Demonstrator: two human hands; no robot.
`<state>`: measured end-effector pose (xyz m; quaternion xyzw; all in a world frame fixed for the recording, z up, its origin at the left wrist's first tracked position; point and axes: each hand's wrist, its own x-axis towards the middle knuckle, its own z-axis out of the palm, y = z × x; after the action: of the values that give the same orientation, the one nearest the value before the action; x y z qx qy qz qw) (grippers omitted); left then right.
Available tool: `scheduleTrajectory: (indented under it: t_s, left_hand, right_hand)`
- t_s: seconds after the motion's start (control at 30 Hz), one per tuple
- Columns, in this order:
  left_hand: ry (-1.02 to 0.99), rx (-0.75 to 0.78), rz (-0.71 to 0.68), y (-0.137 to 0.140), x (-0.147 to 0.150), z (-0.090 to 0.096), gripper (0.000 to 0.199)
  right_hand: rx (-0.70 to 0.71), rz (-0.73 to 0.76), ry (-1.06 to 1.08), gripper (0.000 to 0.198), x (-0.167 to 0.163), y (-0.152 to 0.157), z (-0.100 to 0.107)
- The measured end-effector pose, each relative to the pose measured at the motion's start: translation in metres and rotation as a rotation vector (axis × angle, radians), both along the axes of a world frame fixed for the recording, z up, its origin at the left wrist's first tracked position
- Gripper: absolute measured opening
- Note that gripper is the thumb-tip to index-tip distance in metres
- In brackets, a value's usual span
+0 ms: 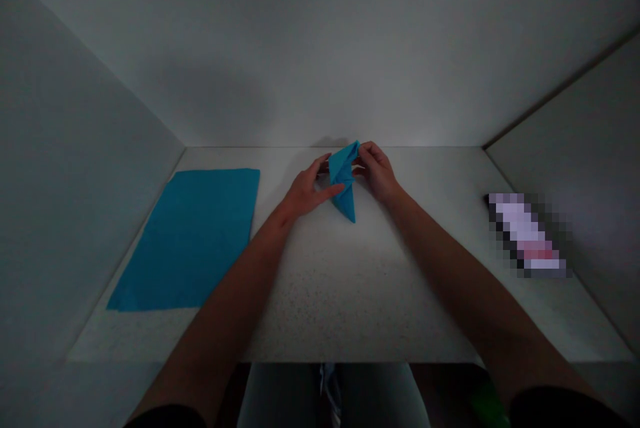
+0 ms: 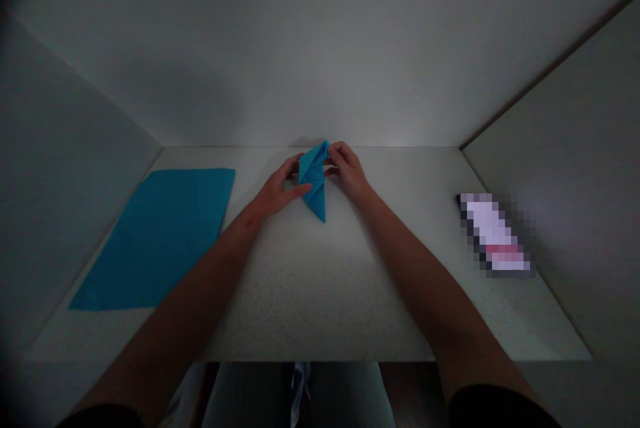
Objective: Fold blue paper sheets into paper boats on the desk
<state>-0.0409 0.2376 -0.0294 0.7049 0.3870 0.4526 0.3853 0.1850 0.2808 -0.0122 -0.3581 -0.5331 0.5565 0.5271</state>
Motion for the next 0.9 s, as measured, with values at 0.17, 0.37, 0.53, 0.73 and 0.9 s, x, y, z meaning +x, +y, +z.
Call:
scheduleTrajectory:
  t_s: [0.17,0.37,0.53,0.73,0.9]
  left_hand:
    - [-0.074,0.011,-0.003,0.001,0.001,-0.002,0.079]
    - [-0.046,0.002,0.085,-0.003,0.005,-0.001,0.092]
    - [-0.017,0.005,0.121,-0.003,0.005,0.004,0.07]
    - [-0.035,-0.007,0.376,-0.001,0.005,0.009,0.038]
    - [-0.102,-0.054,0.41,0.003,0.006,0.006,0.041]
  right_hand:
    - [0.053,-0.045,-0.032,0.056,-0.001,0.001,-0.002]
    - [0.04,-0.018,-0.054,0.061,-0.002,0.002,-0.003]
    - [-0.007,-0.003,-0.041,0.066,-0.002,0.001,0.0]
    - [-0.024,-0.016,-0.017,0.069,-0.001,0.004,-0.002]
    - [-0.04,-0.008,0.018,0.07,0.0,0.007,-0.005]
